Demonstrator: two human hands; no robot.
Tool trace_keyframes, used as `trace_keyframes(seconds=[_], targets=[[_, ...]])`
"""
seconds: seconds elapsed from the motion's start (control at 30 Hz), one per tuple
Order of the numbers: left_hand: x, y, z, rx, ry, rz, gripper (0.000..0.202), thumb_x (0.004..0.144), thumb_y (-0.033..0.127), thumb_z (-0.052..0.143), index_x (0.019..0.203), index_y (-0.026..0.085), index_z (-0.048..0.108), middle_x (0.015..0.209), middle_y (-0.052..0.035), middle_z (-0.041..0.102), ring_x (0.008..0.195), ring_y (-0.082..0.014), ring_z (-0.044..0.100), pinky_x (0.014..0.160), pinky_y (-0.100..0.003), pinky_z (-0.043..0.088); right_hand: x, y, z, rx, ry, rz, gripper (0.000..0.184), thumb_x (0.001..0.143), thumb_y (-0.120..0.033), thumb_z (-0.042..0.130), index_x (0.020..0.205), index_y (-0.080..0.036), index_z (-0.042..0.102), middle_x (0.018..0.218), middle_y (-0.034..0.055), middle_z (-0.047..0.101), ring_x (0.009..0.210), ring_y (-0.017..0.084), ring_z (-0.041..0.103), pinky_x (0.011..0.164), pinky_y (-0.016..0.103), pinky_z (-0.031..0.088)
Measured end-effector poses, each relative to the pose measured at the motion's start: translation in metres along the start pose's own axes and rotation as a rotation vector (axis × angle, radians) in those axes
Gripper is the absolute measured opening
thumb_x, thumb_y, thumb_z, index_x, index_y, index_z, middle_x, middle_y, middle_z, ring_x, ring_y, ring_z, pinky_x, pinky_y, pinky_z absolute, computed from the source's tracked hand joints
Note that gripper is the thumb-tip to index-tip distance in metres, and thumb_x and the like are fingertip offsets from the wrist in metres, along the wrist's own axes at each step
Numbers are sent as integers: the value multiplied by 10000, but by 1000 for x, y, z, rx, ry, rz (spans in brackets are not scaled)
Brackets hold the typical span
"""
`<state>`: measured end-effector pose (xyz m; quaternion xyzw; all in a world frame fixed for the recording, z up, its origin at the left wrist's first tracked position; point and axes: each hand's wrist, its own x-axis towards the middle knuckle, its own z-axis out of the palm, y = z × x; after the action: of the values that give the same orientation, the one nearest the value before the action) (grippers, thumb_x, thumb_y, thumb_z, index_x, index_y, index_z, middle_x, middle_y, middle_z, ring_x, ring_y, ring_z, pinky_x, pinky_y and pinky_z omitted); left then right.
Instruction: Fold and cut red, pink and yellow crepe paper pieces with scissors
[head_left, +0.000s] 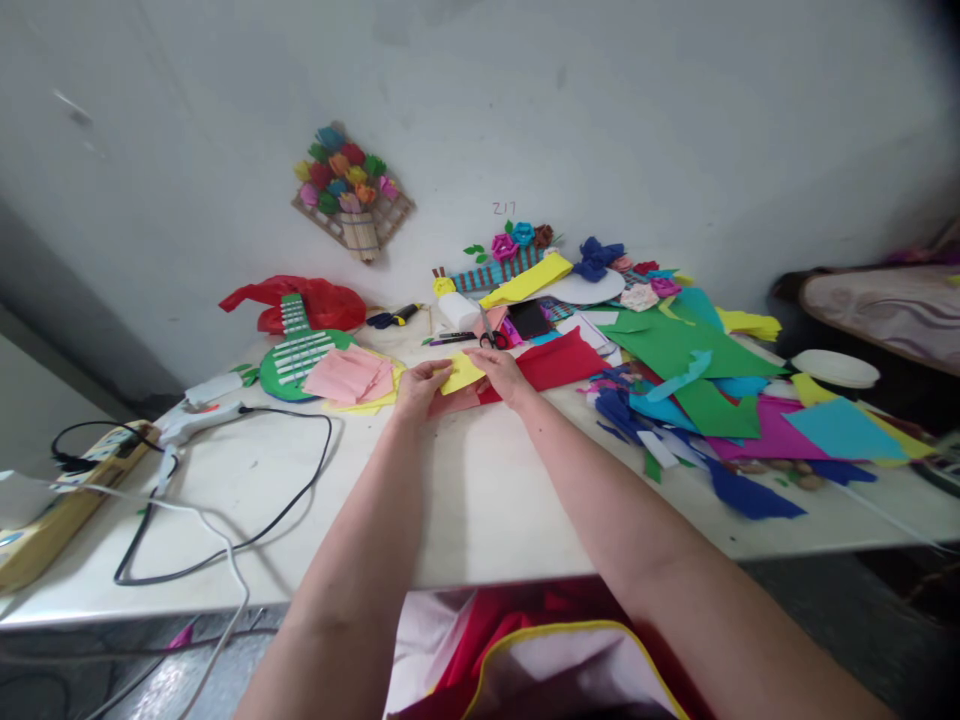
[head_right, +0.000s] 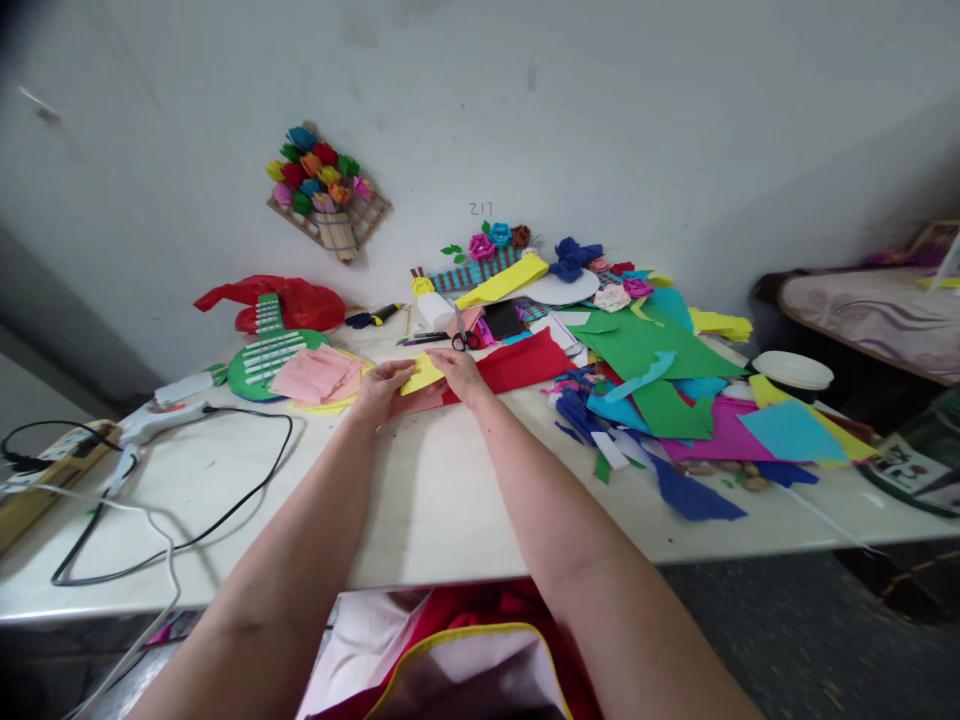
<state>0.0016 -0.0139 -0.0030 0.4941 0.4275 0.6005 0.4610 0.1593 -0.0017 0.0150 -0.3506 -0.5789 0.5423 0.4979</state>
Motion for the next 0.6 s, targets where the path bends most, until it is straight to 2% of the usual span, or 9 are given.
trace_keyframes(seconds=[0.13, 0.27, 0.43, 0.6], targets=[[3, -2, -3, 27, 8, 3, 421, 512, 361, 763, 851, 129, 673, 573, 15, 611, 472, -63, 494, 473, -185, 368, 1, 0, -5, 111, -65, 55, 321, 809, -351, 468, 949, -108, 624, 573, 25, 625, 421, 127, 572, 372, 208, 426], [5, -2, -5, -4, 10, 5, 440, 501, 335, 769, 874, 128, 664, 561, 19, 599, 468, -66, 492, 492, -196, 374, 2, -1, -9, 154, -133, 102, 310, 827, -330, 412, 835, -96, 615, 504, 42, 613, 423, 142, 582, 400, 216, 445], [4, -1, -5, -52, 5, 0, 479, 507, 357, 757, 910, 124, 649, 667, -21, 650, 567, -111, 570, 569, -229, 428, 1, -4, -11, 119, -205, 154, 321, 837, -328, 388, 727, -105, 591, 509, 56, 623, 419, 131, 579, 434, 213, 455], [2, -1, -5, -54, -9, -1, 484, 520, 386, 749, 912, 121, 643, 726, -37, 664, 648, -145, 607, 639, -266, 466, -1, -4, -8, 70, -210, 164, 275, 825, -289, 410, 718, -105, 584, 489, 45, 609, 445, 148, 602, 431, 217, 454]])
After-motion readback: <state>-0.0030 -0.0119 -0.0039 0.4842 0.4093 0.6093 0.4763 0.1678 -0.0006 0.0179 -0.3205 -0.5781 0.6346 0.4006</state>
